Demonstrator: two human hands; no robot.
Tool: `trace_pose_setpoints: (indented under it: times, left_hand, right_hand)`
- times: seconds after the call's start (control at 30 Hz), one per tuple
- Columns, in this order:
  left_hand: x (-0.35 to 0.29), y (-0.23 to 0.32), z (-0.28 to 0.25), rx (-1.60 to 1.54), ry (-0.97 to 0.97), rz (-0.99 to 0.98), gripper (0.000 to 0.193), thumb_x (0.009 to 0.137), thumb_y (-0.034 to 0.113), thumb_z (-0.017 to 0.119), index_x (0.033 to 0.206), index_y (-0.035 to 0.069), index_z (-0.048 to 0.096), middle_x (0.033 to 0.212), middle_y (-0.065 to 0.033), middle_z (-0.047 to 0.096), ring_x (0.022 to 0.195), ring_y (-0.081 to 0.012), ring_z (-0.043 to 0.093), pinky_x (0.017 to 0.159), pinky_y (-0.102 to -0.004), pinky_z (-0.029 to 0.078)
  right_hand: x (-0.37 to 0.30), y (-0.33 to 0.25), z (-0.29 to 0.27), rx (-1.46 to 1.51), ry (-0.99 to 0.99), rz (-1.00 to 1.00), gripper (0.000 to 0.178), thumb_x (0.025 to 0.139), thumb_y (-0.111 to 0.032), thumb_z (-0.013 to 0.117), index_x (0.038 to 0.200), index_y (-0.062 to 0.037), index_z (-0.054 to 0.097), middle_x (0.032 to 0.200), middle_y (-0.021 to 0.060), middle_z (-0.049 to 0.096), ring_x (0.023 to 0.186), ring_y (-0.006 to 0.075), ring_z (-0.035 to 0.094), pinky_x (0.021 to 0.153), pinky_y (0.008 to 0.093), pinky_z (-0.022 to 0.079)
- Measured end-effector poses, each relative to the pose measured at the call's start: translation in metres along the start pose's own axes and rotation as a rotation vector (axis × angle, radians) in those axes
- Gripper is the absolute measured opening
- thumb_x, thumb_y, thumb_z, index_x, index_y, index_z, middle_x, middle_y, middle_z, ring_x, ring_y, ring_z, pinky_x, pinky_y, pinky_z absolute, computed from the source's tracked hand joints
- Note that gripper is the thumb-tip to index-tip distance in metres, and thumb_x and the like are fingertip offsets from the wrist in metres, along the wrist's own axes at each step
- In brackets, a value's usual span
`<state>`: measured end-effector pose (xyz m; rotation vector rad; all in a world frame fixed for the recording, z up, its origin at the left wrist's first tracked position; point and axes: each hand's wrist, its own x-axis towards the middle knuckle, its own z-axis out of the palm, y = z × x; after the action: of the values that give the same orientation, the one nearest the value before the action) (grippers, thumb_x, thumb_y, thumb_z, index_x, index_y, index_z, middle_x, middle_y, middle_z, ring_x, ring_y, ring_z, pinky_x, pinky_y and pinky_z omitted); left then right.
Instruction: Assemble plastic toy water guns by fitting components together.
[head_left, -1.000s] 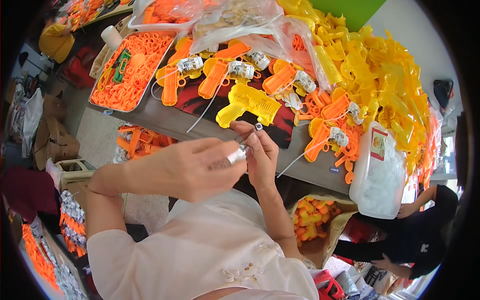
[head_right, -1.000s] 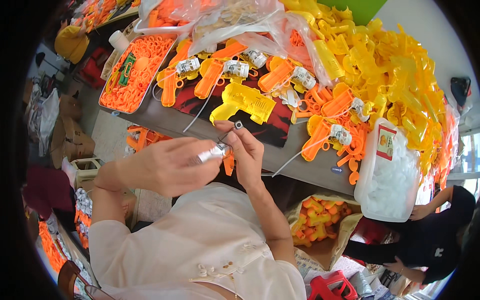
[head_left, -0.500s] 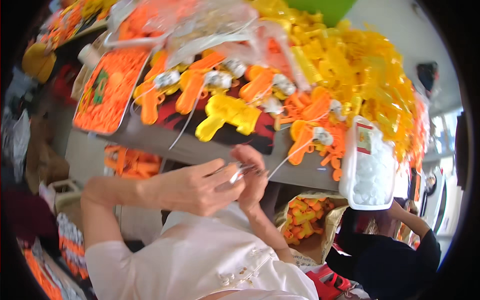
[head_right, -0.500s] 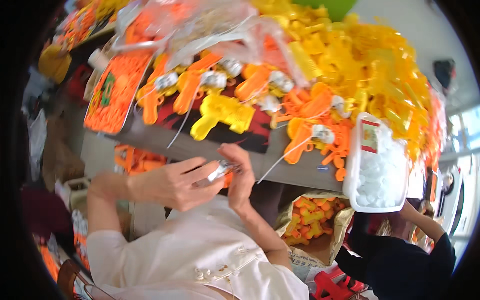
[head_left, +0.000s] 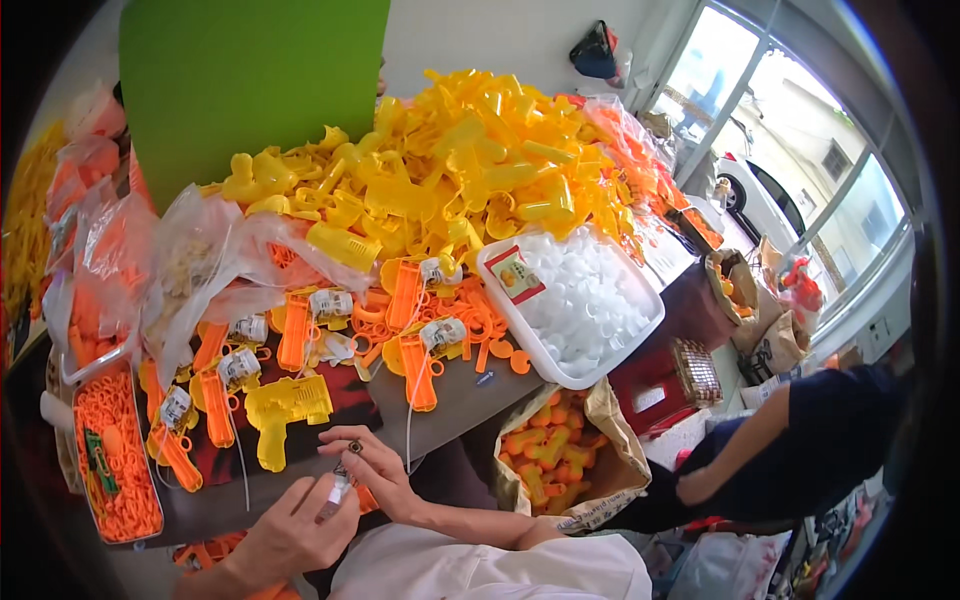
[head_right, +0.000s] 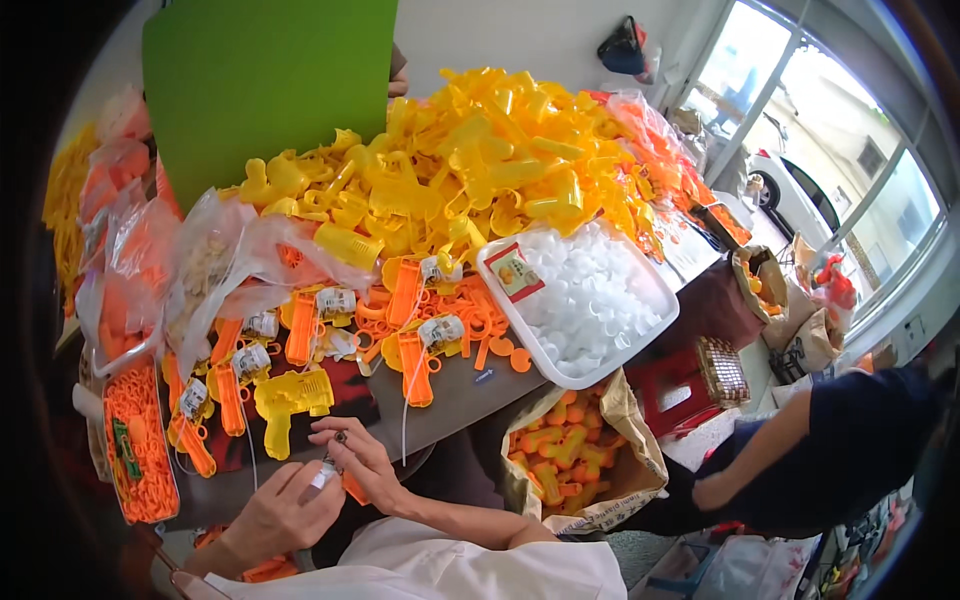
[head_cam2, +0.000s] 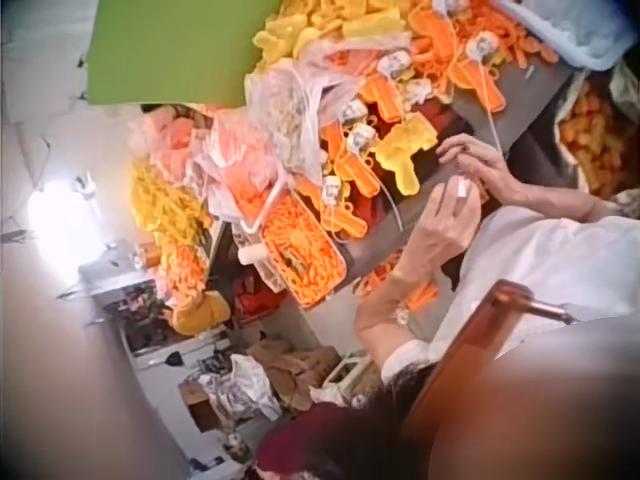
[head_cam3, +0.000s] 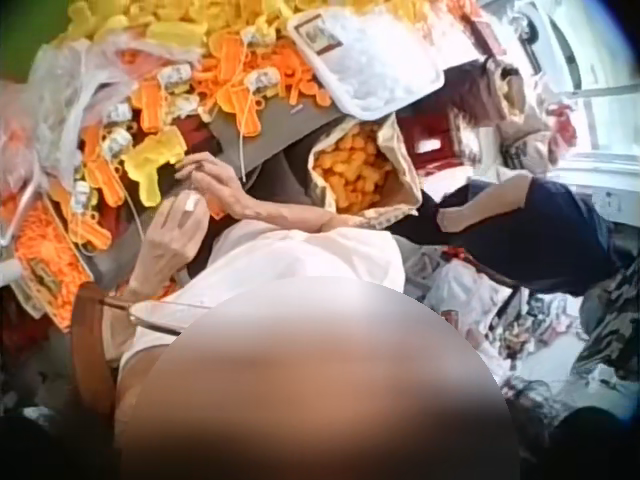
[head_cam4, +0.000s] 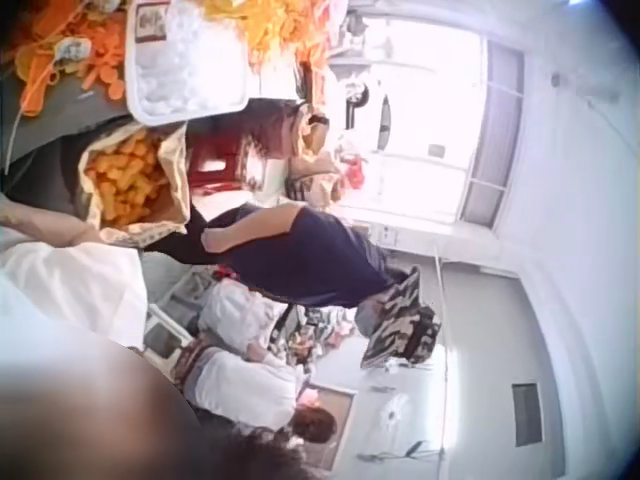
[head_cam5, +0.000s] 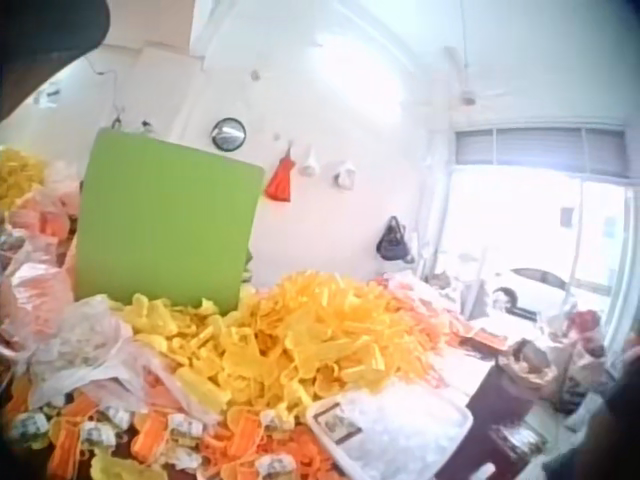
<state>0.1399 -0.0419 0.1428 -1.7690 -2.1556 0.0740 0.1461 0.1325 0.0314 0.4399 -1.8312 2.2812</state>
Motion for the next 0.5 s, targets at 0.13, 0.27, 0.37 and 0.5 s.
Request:
trace_pose_setpoints:
  times: [0.13,0.27,0.37,0.5]
  left_hand:
    - [0.007,0.006,0.003,-0.102,0.029,0.023,0.027,0.076,0.012,0.063,0.102,0.006,0.069,0.120,-0.0066,0.059,0.114,-0.0305,0.057,0.098,-0.0437,0.046]
    - [0.010,-0.006,0.006,-0.523,0.219,0.046,0.026,0.075,0.020,0.064,0.099,0.010,0.069,0.129,-0.0069,0.059,0.131,-0.0346,0.049,0.103,-0.0514,0.042]
    - [0.005,-0.046,0.027,-0.491,0.433,-0.290,0.026,0.077,0.011,0.069,0.102,0.008,0.066,0.115,-0.0088,0.062,0.112,-0.0309,0.059,0.095,-0.0466,0.045]
    - [-0.030,-0.088,0.101,-0.140,0.333,-0.773,0.030,0.078,0.020,0.074,0.104,0.006,0.067,0.116,-0.0096,0.057,0.119,-0.0295,0.050,0.102,-0.0436,0.039]
  right_hand:
    - [0.004,-0.007,-0.008,0.292,-0.073,0.292,0.033,0.105,-0.023,0.045,0.120,0.0027,0.060,0.110,0.0097,0.065,0.107,0.0171,0.058,0.097,0.0322,0.043]
    - [0.017,-0.012,-0.032,0.629,-0.017,0.410,0.053,0.096,-0.038,0.061,0.123,0.0067,0.055,0.077,0.0058,0.062,0.083,0.0182,0.062,0.078,0.0312,0.052]
    - [0.029,-0.018,-0.046,0.613,-0.010,0.262,0.046,0.102,-0.032,0.051,0.132,0.0033,0.047,0.055,-0.0033,0.045,0.051,0.0106,0.041,0.054,0.0287,0.036]
    - [0.040,-0.045,-0.077,0.692,-0.002,0.152,0.027,0.100,-0.030,0.057,0.105,-0.0041,0.052,0.052,-0.0023,0.043,0.046,0.0120,0.039,0.044,0.0311,0.032]
